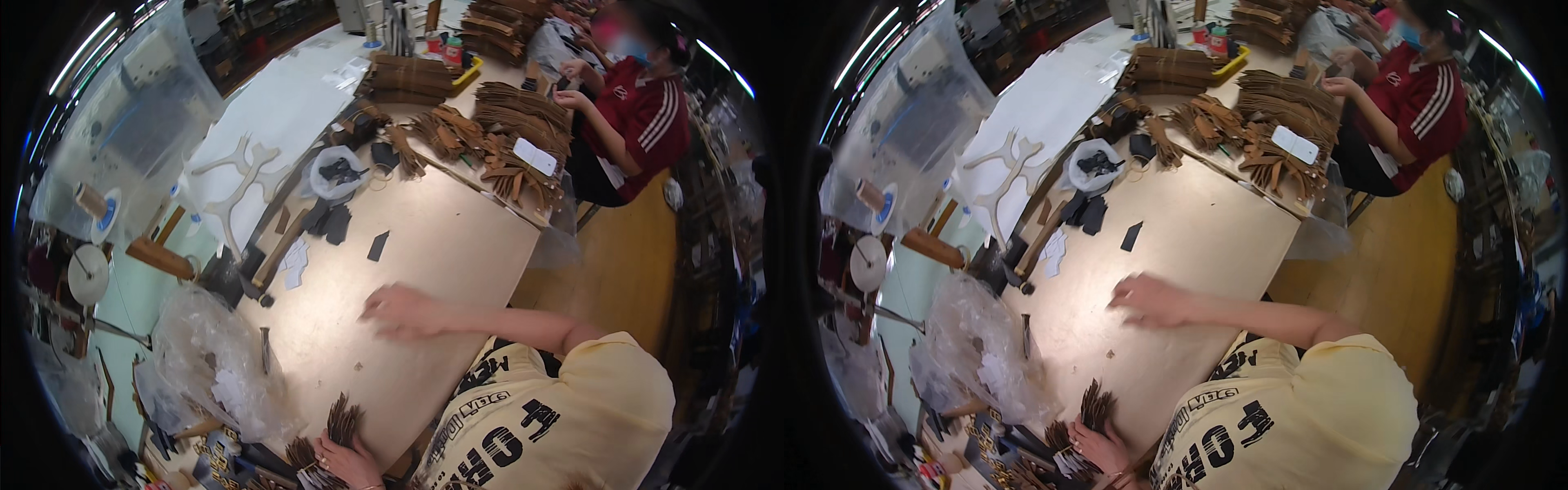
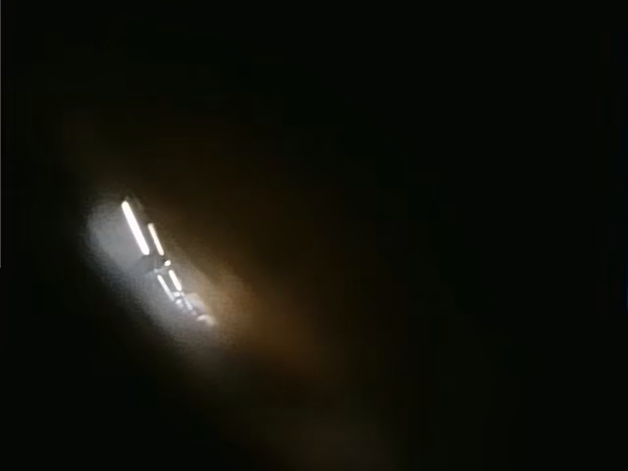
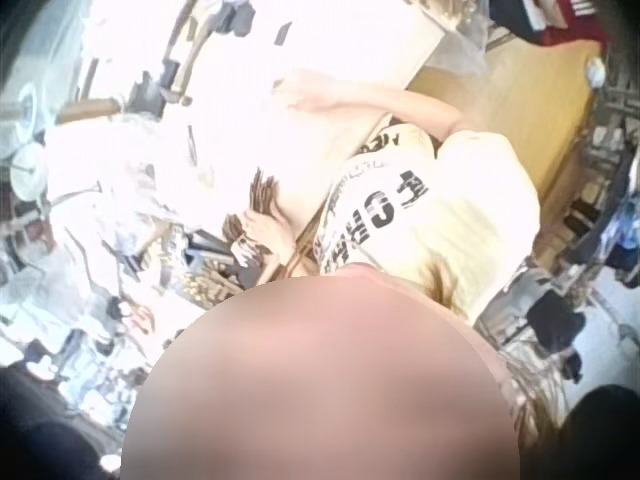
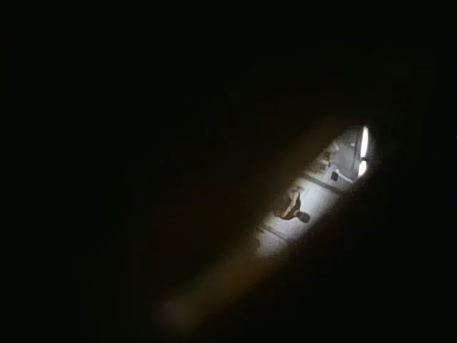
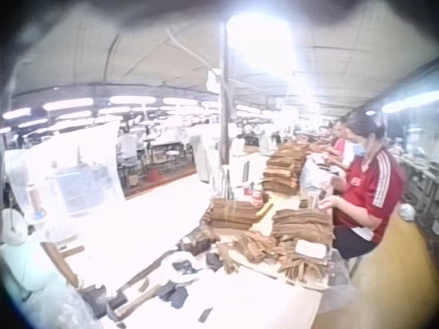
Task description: The person repeatedly picks up small leather strips and black inserts, aligns them, and places them on the table. They occasionally gather finished pieces into a bundle and hand them to a coworker. The task involves repetitive manual assembly of small leather components.
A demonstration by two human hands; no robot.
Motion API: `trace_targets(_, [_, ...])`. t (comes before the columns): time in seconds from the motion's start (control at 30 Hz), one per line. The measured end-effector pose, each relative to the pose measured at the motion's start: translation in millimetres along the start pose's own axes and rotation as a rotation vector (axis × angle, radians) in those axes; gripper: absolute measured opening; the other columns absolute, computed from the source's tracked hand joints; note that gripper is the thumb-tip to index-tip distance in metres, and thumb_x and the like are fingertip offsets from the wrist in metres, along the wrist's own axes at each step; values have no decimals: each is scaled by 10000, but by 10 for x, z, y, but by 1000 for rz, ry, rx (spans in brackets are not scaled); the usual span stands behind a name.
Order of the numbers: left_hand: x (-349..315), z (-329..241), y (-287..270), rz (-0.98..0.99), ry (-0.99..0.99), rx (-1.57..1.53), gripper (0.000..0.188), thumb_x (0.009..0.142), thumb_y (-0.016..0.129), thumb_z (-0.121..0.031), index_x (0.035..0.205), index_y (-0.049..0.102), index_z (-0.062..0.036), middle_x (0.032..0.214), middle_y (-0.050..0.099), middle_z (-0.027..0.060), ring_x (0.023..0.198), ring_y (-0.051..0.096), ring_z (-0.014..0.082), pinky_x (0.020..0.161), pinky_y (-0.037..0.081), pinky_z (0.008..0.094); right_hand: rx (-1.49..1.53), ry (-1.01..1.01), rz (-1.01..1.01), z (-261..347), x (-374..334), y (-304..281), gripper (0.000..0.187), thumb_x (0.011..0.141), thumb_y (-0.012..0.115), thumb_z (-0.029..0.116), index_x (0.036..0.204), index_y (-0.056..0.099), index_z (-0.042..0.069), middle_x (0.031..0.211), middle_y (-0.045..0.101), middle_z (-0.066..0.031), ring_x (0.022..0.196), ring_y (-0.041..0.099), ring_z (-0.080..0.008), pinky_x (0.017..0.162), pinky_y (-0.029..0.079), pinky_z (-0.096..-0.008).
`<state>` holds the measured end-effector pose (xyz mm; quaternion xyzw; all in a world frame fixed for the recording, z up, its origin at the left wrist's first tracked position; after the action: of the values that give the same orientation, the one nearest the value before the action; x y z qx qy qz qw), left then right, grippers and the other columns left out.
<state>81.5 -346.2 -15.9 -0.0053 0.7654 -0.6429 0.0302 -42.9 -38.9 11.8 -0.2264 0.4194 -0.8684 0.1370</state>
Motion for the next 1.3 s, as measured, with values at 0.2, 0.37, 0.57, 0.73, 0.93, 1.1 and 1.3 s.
trace_targets(0.2, [6, 52, 110, -148, 150, 35, 605, 898, 656, -270, 1349, 416, 54, 1337, 445, 278, 1261, 428, 451, 1035, 362, 499, -488, 842, -627, -1102, -1842, -1863, 157, 849, 666, 118, 979, 687, 31, 1015, 647, -139, 993, 621, -331, 870, 499, -419])
trace_targets(0.37, [-5, 30, 57, -35, 44, -6, 569, 897, 654, -273, 1309, 436, 54, 1279, 484, 263, 1232, 450, 434, 1011, 362, 490, -325, 976, -796, -1253, -2225, -2020, 168, 849, 704, 136, 992, 691, 50, 923, 636, -129, 884, 645, -308, 785, 515, -413])
trace_targets(0.57, [-77, -234, -35, -12, -44, -149, 554, 901, 661, -244, 1309, 435, 56, 1228, 511, 256, 1176, 481, 430, 988, 371, 484, -232, 549, -526, -1443, -663, -1492, 185, 847, 734, 187, 986, 693, 72, 1002, 612, -103, 1011, 601, -287, 894, 475, -410])
trace_targets(0.73, [-162, -542, -78, 48, -80, -762, 496, 974, 599, -233, 1331, 426, 65, 1173, 560, 221, 1067, 559, 331, 944, 438, 411, -287, 451, -362, -1903, 504, -1071, 213, 822, 762, 254, 936, 676, 95, 1030, 577, -95, 1037, 564, -301, 914, 449, -428])
trace_targets(0.93, [-224, -787, 59, 325, -449, -1346, 593, 1011, 569, -370, 1425, 374, 8, 1114, 593, 79, 954, 552, 124, 826, 484, 290, -194, 285, -492, -2616, 558, -862, 185, 766, 724, 120, 887, 625, 21, 931, 566, -168, 921, 545, -381, 831, 445, -460])
trace_targets(1.1, [-34, -838, -99, 140, -100, -1310, 617, 1022, 502, -470, 1368, 399, 31, 1038, 554, 120, 870, 542, 182, 793, 473, 311, 104, 156, -153, -2766, 848, -844, 379, 927, 658, 245, 1144, 564, -51, 1099, 635, -185, 1025, 602, -288, 898, 487, -398])
trace_targets(1.3, [-10, -828, -227, -119, -82, -1384, 546, 1024, 465, -501, 1146, 435, 30, 1016, 532, 179, 965, 527, 261, 874, 445, 375, -54, 8, -167, -2150, 1369, -829, 378, 944, 634, 221, 1205, 534, -33, 1057, 654, -167, 970, 615, -247, 850, 496, -347])
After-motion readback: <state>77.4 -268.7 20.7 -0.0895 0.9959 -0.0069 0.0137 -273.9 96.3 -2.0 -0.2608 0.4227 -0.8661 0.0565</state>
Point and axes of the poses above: each hand's wrist, its own x-axis towards the middle knuckle, its own y-axis out of the palm, z = x × y, the point moved 7 cm from there along x, towards the middle knuckle
